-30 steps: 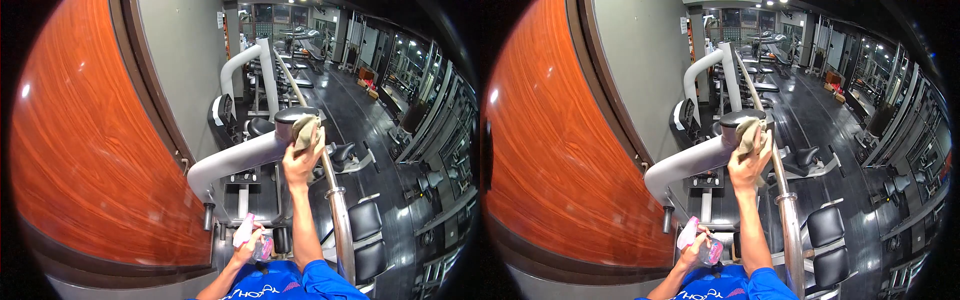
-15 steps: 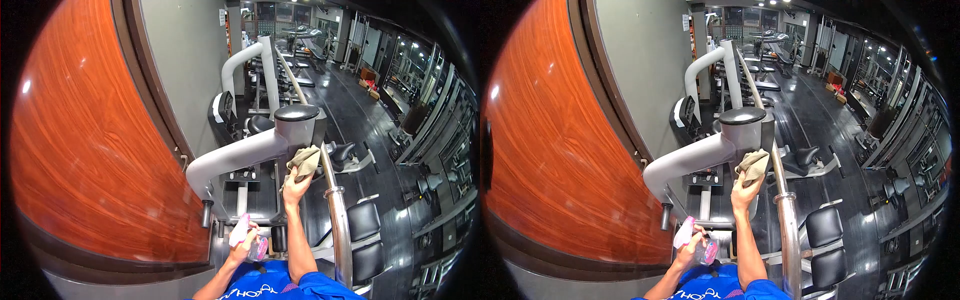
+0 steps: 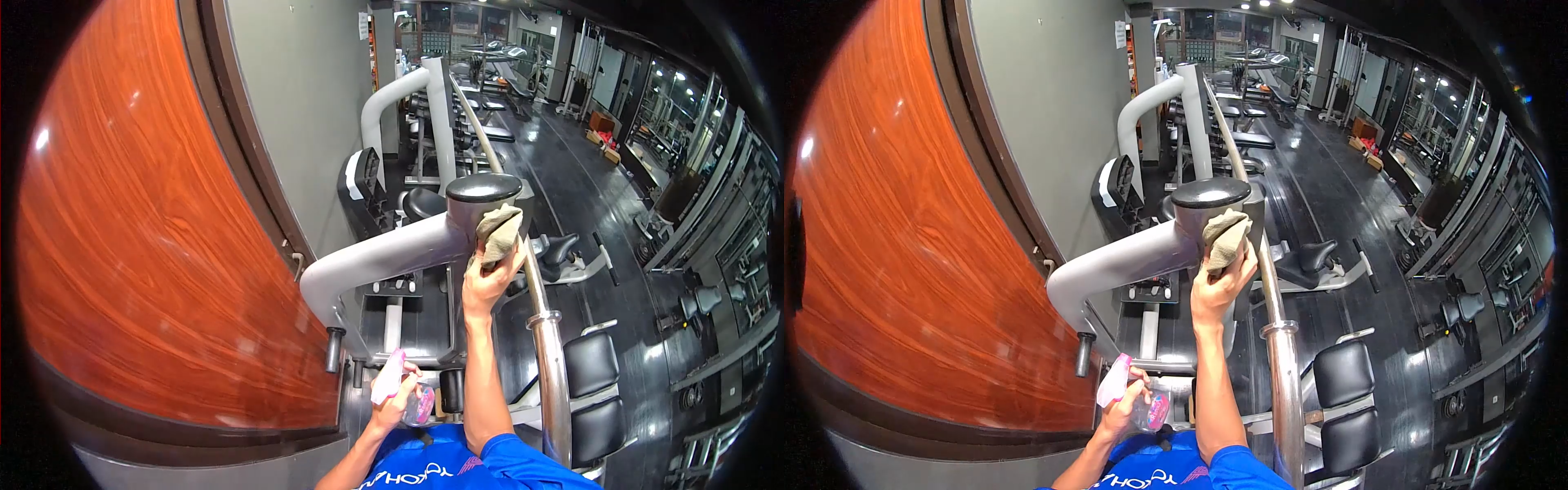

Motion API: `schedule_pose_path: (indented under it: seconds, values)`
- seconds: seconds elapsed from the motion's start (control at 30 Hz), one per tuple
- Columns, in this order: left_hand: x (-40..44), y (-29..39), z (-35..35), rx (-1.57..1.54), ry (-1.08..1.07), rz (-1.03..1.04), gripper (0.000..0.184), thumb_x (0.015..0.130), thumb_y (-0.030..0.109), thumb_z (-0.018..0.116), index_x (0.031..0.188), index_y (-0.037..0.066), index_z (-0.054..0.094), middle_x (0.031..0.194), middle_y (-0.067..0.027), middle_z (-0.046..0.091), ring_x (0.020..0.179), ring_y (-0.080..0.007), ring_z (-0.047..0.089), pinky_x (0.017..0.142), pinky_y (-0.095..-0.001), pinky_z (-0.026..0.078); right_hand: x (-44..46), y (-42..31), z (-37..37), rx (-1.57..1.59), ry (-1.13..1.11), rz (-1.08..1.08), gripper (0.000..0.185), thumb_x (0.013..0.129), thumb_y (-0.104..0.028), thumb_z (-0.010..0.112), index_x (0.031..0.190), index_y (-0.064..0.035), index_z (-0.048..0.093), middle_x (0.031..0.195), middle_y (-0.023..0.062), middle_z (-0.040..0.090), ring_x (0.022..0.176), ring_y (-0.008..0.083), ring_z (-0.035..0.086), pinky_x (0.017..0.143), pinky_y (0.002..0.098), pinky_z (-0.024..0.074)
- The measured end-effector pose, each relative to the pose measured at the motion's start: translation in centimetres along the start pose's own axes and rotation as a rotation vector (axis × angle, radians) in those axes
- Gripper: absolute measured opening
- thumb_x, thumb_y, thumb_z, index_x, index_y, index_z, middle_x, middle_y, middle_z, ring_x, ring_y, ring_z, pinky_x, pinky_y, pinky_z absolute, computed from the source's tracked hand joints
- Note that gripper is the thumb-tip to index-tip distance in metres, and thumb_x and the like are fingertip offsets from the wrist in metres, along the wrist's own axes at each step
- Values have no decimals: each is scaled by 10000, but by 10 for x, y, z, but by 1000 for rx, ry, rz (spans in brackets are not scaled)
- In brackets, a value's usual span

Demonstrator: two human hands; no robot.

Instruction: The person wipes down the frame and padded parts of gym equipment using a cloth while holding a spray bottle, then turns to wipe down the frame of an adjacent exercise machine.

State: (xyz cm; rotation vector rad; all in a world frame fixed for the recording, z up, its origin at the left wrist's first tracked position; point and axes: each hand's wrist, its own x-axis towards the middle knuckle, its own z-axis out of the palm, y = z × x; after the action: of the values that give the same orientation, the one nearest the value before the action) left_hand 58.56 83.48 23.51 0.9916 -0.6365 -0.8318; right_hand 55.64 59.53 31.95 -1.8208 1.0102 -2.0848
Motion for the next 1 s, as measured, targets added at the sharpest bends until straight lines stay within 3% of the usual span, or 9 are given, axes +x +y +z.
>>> schedule_pose_path:
  seconds: [0.3,0.5,0.6,0.73,0.93,1.0]
  values:
    - [5,-2,15,18,-1,-40,138,915,17,598,1037,-34,562,887,-89,623,673,-120,612,628,-261,517,-4,6,-6,32,-64,48,494,804,-14,683,1269,21,518,1229,217,469,1152,404,452,996,498,357]
    - [9,1,16,31,-29,-35,143,913,8,593,1046,-34,562,895,-91,627,679,-116,610,624,-259,518,-15,24,-10,-84,-92,-95,670,671,125,525,1315,-62,525,1227,216,462,1163,412,439,1000,501,357]
    - [8,-1,13,44,-46,-21,149,913,8,591,1052,-33,559,900,-93,628,673,-116,610,626,-259,518,-38,40,-10,-92,-94,-98,744,626,132,496,1333,-96,521,1228,215,459,1170,411,432,1002,510,354]
    - [5,0,12,37,-27,-32,152,910,12,593,1051,-32,555,903,-92,626,664,-119,609,629,-261,516,-47,38,-14,-45,-92,14,719,647,125,511,1336,-79,514,1249,226,454,1179,424,433,1024,516,340]
    - [5,1,11,77,-12,-52,158,906,18,599,1051,-32,562,905,-88,632,662,-120,614,634,-261,517,20,-9,-15,161,66,-76,751,669,126,568,1391,-36,439,1286,255,432,1205,440,444,1032,490,336]
    - [5,0,13,110,-25,-53,162,905,18,600,1055,-32,565,907,-88,635,663,-121,616,635,-260,517,43,-21,-12,-16,11,-74,769,667,132,569,1399,-68,444,1291,244,431,1211,427,431,1041,485,328]
